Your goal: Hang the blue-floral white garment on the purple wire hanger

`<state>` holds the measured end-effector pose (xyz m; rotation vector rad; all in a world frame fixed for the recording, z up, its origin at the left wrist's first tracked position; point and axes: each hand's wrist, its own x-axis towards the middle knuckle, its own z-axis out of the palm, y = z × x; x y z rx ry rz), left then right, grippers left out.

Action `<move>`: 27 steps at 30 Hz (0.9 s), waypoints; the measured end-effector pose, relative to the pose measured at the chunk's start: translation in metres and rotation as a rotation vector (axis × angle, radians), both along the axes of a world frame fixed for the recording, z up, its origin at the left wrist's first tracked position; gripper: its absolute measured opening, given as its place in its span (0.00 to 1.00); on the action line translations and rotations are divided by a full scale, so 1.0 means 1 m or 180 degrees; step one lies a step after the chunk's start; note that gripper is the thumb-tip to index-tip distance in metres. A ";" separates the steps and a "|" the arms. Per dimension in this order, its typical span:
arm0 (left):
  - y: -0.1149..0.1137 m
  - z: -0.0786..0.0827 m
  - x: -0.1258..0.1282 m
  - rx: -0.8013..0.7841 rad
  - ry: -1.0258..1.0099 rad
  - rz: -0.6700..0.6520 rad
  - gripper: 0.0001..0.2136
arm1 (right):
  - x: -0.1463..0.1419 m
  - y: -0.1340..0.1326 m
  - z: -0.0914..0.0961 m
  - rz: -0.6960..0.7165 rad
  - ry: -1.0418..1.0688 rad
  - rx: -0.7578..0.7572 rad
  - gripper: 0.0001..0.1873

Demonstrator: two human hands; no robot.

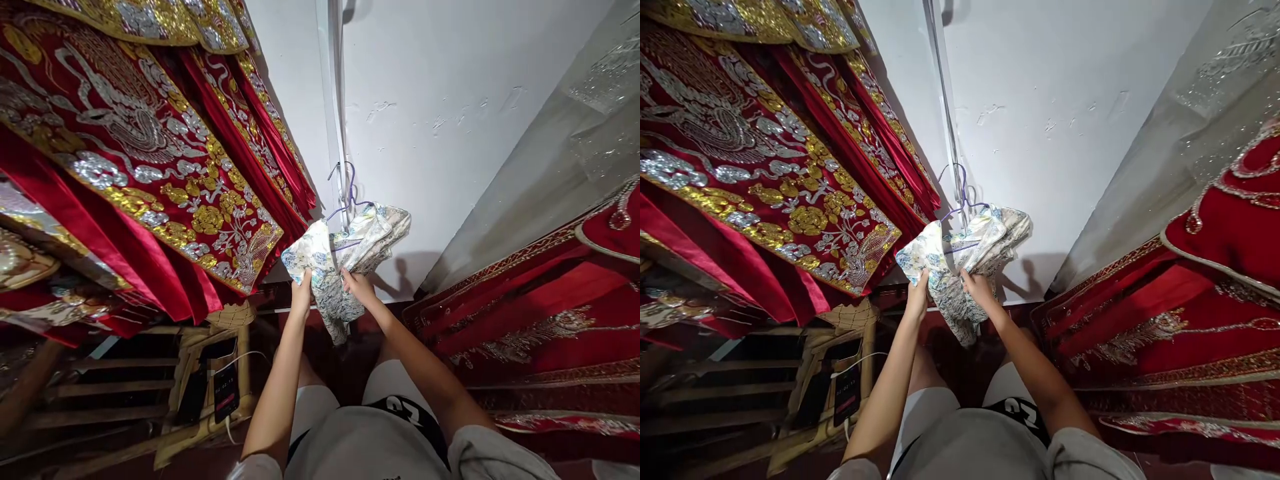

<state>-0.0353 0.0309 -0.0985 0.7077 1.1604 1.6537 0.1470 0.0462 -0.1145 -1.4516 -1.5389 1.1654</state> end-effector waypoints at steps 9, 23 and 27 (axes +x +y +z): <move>-0.048 -0.036 0.012 0.0563 0.1974 0.1789 0.24 | -0.019 -0.027 -0.012 0.0006 0.0759 -0.0403 0.20; -0.040 -0.037 0.067 0.1148 0.2934 -0.0315 0.06 | 0.016 -0.030 0.081 -0.0169 0.1610 0.0085 0.15; -0.038 -0.037 0.057 0.1124 0.3365 -0.0619 0.08 | 0.029 0.006 0.150 -0.0231 0.1925 0.0348 0.13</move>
